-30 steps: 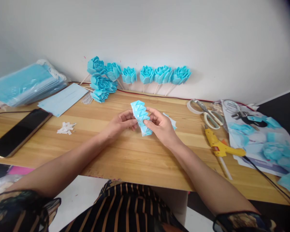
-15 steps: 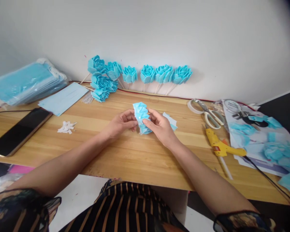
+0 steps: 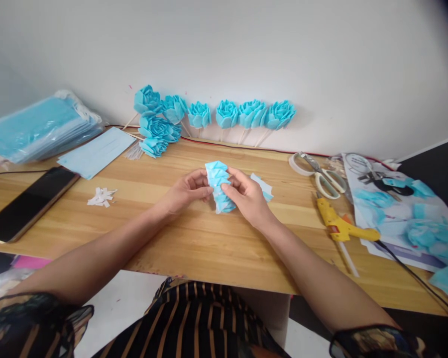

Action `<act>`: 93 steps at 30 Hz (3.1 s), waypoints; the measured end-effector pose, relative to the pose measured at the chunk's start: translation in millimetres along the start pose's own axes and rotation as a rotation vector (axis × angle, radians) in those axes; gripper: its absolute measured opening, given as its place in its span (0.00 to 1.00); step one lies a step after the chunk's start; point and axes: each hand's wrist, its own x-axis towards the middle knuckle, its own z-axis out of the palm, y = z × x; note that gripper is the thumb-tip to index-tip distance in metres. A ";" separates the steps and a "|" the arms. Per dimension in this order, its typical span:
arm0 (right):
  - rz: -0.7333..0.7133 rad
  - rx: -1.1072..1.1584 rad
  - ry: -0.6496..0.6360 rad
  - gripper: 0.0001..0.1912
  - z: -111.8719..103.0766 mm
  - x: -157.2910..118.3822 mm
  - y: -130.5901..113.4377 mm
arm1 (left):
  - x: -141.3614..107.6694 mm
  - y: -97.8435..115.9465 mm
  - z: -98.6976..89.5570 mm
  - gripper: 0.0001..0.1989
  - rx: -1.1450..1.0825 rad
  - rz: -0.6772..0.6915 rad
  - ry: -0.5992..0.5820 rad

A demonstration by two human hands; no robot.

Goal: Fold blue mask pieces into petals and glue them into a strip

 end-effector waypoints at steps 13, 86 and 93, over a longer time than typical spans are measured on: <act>-0.002 -0.012 -0.010 0.26 0.8 -0.6 -2.5 | -4.1 4.0 3.9 0.18 0.065 -0.023 -0.027; 0.029 -0.035 -0.174 0.22 0.8 -1.7 -2.1 | 1.9 4.9 1.0 0.15 -0.283 -0.058 0.333; -0.021 -0.165 -0.052 0.15 1.4 0.7 -2.4 | 2.5 4.2 2.3 0.18 -0.291 -0.084 0.197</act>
